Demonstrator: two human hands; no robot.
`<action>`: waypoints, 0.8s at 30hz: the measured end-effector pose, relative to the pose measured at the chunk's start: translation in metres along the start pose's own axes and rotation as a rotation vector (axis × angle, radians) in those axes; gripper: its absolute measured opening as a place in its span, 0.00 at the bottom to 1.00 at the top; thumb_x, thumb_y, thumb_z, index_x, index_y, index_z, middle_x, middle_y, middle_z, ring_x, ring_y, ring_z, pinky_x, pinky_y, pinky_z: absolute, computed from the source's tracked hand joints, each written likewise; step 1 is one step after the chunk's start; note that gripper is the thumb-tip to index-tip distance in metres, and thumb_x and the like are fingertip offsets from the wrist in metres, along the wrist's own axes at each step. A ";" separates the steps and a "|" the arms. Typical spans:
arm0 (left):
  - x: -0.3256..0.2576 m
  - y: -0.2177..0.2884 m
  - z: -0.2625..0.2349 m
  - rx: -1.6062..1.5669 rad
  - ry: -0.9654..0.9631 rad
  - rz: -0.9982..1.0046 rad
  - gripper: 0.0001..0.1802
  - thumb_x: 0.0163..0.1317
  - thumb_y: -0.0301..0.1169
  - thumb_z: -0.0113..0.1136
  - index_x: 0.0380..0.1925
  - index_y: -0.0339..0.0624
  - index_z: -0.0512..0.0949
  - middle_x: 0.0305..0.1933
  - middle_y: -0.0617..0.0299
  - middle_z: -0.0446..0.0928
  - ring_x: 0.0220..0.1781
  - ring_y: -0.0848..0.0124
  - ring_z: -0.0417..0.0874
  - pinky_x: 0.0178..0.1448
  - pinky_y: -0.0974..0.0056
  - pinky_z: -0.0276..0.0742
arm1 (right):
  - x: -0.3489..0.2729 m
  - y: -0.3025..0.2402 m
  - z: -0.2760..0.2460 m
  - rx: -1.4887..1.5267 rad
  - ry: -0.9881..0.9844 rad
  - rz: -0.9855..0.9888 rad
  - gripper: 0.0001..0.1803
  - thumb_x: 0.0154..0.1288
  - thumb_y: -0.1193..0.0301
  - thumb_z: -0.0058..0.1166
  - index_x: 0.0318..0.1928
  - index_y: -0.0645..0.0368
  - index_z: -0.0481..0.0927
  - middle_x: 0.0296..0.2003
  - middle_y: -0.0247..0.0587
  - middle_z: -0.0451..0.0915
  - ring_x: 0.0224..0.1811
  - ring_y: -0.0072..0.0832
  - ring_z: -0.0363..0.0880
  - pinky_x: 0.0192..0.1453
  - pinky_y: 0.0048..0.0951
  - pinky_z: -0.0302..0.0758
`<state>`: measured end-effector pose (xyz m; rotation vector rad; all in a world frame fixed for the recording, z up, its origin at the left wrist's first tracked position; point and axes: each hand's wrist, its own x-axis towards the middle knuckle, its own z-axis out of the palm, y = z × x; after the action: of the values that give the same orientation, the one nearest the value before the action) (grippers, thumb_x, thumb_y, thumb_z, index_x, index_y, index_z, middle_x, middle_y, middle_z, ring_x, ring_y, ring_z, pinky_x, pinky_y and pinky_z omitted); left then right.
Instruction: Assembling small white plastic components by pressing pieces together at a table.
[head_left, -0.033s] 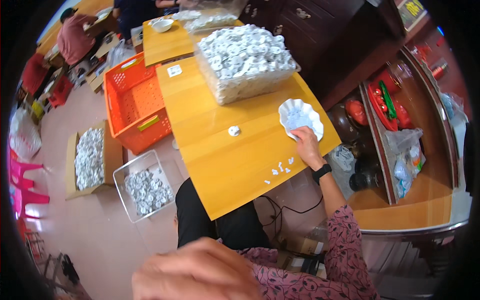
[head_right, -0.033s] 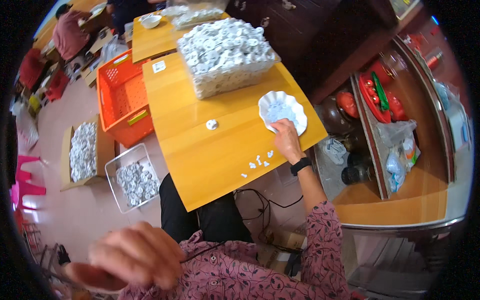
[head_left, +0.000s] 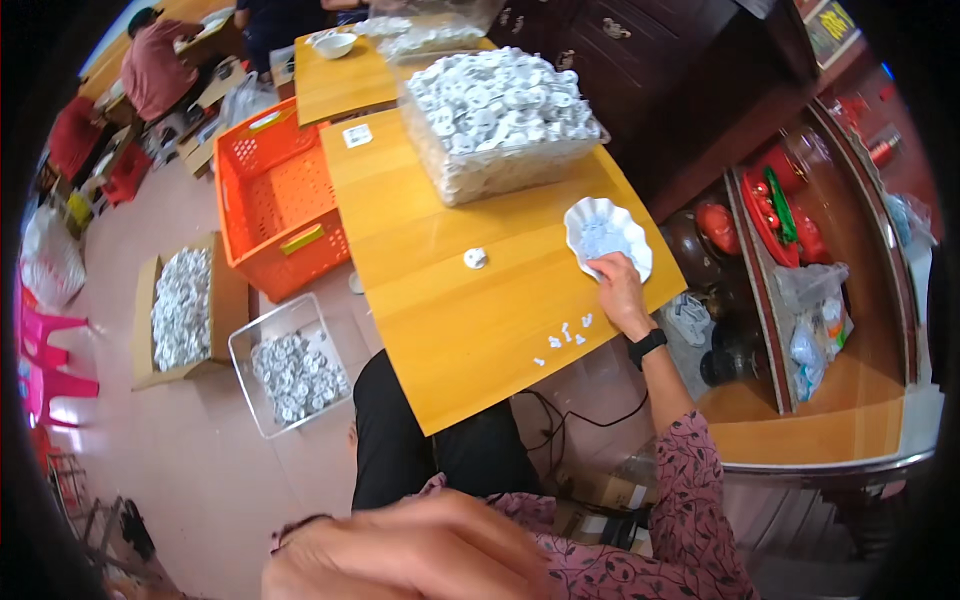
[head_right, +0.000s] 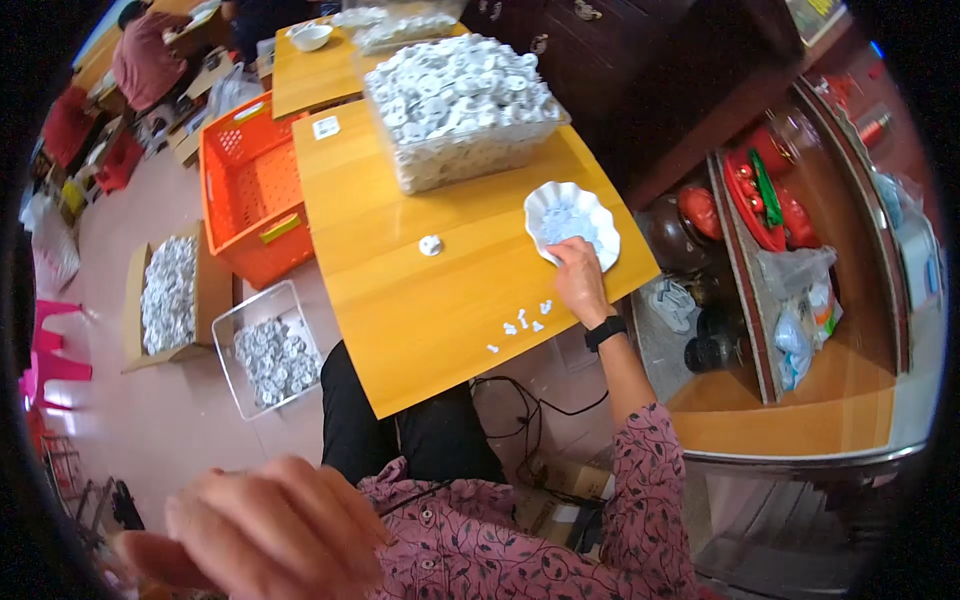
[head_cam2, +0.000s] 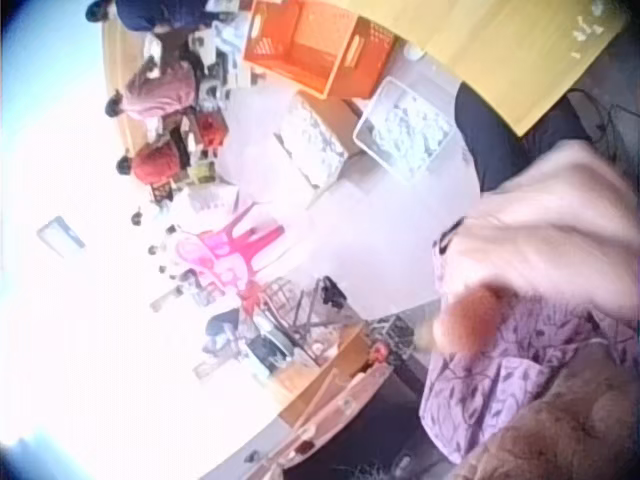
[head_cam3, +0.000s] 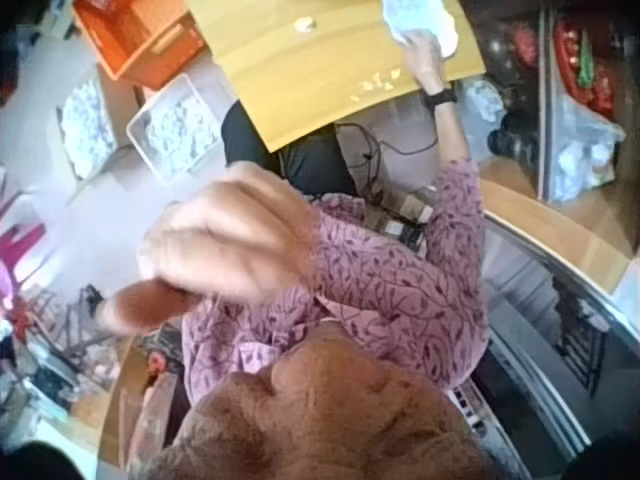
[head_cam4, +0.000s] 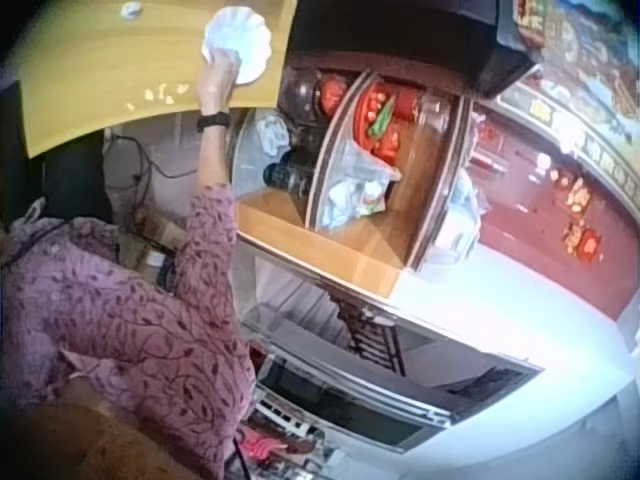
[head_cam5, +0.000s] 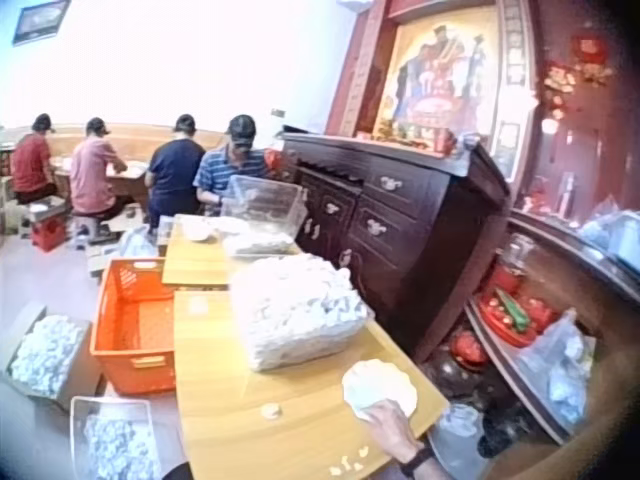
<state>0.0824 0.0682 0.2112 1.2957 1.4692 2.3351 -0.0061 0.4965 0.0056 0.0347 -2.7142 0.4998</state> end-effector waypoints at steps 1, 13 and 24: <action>0.008 0.008 0.010 -0.041 -0.056 0.056 0.11 0.71 0.27 0.54 0.44 0.31 0.82 0.40 0.50 0.82 0.41 0.61 0.85 0.46 0.61 0.81 | 0.001 -0.002 -0.005 -0.008 0.008 0.005 0.19 0.52 0.88 0.48 0.42 0.64 0.86 0.41 0.48 0.80 0.48 0.47 0.77 0.56 0.40 0.74; 0.021 0.023 0.037 -0.117 -0.147 0.166 0.09 0.70 0.28 0.56 0.41 0.35 0.83 0.41 0.54 0.83 0.43 0.62 0.85 0.45 0.60 0.81 | -0.001 -0.013 0.000 0.062 0.074 -0.014 0.14 0.55 0.88 0.50 0.36 0.61 0.86 0.36 0.46 0.82 0.44 0.45 0.80 0.50 0.39 0.77; 0.020 0.034 0.038 -0.135 -0.140 0.185 0.07 0.69 0.30 0.58 0.38 0.39 0.83 0.42 0.57 0.84 0.45 0.63 0.85 0.44 0.59 0.81 | -0.018 -0.046 -0.030 0.203 0.122 -0.001 0.12 0.55 0.88 0.48 0.34 0.63 0.84 0.33 0.47 0.81 0.37 0.42 0.83 0.41 0.35 0.78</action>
<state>0.1074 0.0862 0.2565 1.5813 1.1762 2.3486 0.0258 0.4635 0.0405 0.0581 -2.5355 0.7500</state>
